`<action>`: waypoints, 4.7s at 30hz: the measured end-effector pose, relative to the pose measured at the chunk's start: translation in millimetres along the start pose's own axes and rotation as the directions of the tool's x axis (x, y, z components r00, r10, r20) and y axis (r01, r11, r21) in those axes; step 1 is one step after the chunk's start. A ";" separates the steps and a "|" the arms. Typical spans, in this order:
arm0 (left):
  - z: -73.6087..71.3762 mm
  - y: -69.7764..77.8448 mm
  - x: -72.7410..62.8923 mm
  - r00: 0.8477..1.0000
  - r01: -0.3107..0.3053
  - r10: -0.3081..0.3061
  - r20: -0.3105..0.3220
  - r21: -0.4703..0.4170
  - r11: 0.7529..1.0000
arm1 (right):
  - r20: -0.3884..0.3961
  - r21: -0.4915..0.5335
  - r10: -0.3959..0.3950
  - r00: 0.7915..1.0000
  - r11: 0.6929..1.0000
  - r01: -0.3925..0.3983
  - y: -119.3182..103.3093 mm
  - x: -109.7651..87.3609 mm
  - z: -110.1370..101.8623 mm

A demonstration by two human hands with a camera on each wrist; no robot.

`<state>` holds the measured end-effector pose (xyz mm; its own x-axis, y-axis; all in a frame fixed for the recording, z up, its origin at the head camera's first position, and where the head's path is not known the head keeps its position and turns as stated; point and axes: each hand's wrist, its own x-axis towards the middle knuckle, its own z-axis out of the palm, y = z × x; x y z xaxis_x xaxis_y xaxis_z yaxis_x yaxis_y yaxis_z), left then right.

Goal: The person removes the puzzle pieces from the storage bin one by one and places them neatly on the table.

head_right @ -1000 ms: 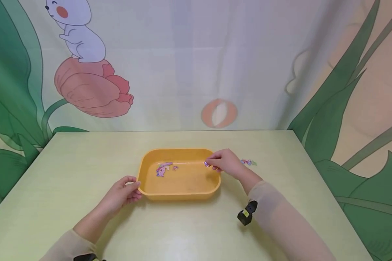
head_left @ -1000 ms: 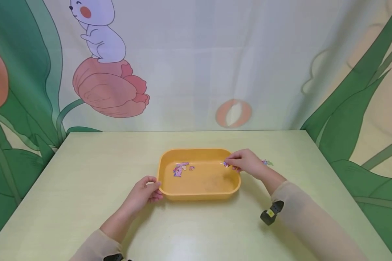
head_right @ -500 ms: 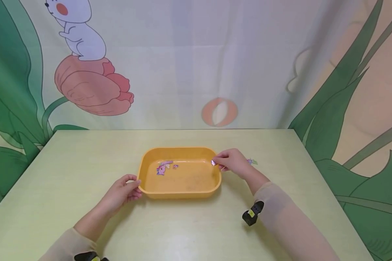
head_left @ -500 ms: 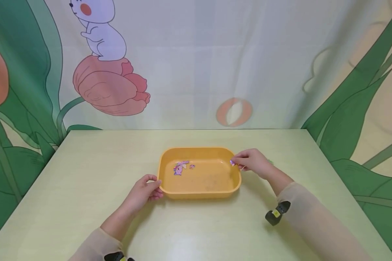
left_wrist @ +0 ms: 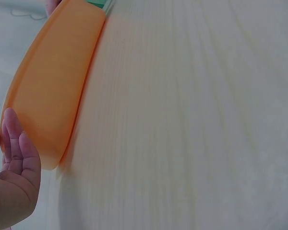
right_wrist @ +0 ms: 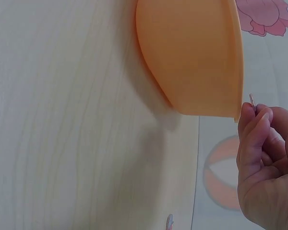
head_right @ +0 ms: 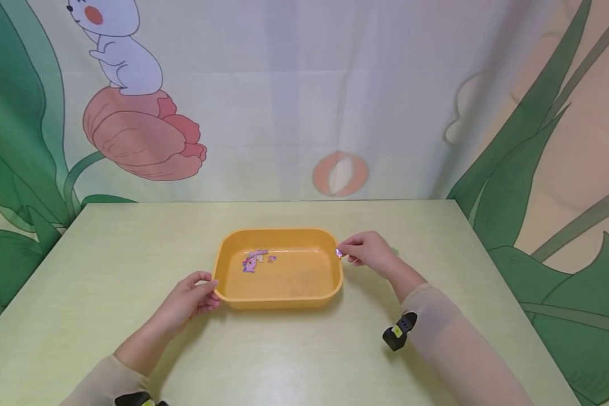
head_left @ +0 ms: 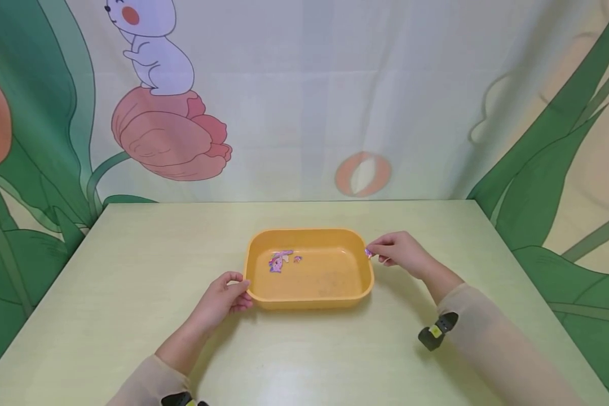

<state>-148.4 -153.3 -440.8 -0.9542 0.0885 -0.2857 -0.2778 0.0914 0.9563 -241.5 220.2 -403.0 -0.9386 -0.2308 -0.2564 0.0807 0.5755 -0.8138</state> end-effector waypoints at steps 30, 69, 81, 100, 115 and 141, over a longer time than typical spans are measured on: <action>-1.3 -0.9 -0.4 1.000 -0.010 0.011 0.014 -0.011 1.000 | -0.025 -0.027 0.057 0.998 0.998 -0.057 41.5 -3.6 -31.2; -2.0 -3.9 2.1 1.000 0.001 -0.001 0.007 -0.018 1.000 | -0.161 -0.037 0.135 0.978 0.989 -0.143 84.7 -6.8 -74.7; -2.4 -4.5 1.6 1.000 0.005 -0.005 0.003 -0.011 1.000 | -0.219 -0.035 0.145 0.965 0.987 -0.156 92.7 -3.0 -82.3; -2.2 -3.7 1.7 1.000 0.015 -0.015 -0.015 0.003 1.000 | -0.234 -0.243 0.121 0.965 0.953 -0.178 105.5 14.8 -81.3; -2.6 -5.1 2.7 1.000 -0.001 0.001 0.003 0.006 1.000 | -0.249 -0.345 0.090 0.964 0.922 -0.175 104.3 21.4 -77.6; -1.4 -3.7 1.6 1.000 0.003 -0.003 0.002 -0.012 1.000 | -0.168 -0.114 0.047 0.985 0.991 -0.066 63.2 10.6 -61.7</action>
<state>-149.1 -154.9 -444.7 -0.9533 0.0899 -0.2884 -0.2818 0.0799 0.9561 -267.0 302.6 -425.0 -0.9767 -0.0690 -0.2031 0.1041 0.6754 -0.7300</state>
